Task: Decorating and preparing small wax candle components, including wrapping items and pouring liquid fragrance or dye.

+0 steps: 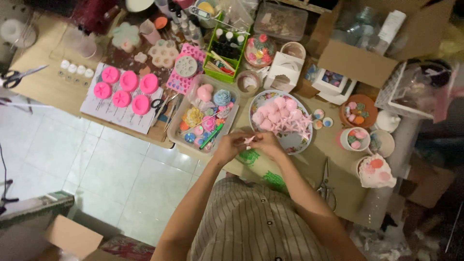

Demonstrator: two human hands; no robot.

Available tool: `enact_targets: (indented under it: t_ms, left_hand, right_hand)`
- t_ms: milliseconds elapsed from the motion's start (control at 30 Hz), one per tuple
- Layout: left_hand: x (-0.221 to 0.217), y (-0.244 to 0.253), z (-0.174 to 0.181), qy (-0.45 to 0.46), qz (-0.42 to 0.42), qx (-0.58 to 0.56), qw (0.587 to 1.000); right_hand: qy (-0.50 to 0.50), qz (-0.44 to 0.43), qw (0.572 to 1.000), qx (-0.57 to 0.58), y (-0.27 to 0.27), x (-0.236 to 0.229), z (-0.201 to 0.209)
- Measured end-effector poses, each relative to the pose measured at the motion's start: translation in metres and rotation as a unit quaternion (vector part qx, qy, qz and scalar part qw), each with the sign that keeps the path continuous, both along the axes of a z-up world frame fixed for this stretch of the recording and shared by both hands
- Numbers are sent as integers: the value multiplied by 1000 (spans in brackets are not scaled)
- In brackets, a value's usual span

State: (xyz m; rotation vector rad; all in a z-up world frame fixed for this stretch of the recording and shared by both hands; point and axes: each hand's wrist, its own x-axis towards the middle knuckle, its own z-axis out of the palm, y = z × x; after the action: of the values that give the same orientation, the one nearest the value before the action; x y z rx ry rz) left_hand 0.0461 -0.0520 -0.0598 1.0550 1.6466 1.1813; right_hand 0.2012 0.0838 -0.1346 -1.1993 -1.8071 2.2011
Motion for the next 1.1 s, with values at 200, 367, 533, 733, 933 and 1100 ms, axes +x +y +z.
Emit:
enact_targets:
  t_ms: [200,367,533,733,933,1100]
  left_hand:
    - [-5,7,-12,117,-35,45,992]
    - [-5,14,-25,143,-64,20,987]
    - [-21,29,-37,195,-151,-10,969]
    - [-42,46,-22,160,-245,-51,955]
    - [-56,55,-43,-44,-289,-125,948]
    - [-56,64,-36,-66,-329,-163,928]
  right_hand:
    - [8,-24,1000,8,2,3,-12]
    - [-3,-51,998,47,-7,17,2]
    - [-149,-151,969,124,-11,106,91]
    - [-344,-204,852,339,-64,287,8]
    - [-502,-76,795,333,-95,299,-32]
    - [-465,-152,828,273,-95,306,-9]
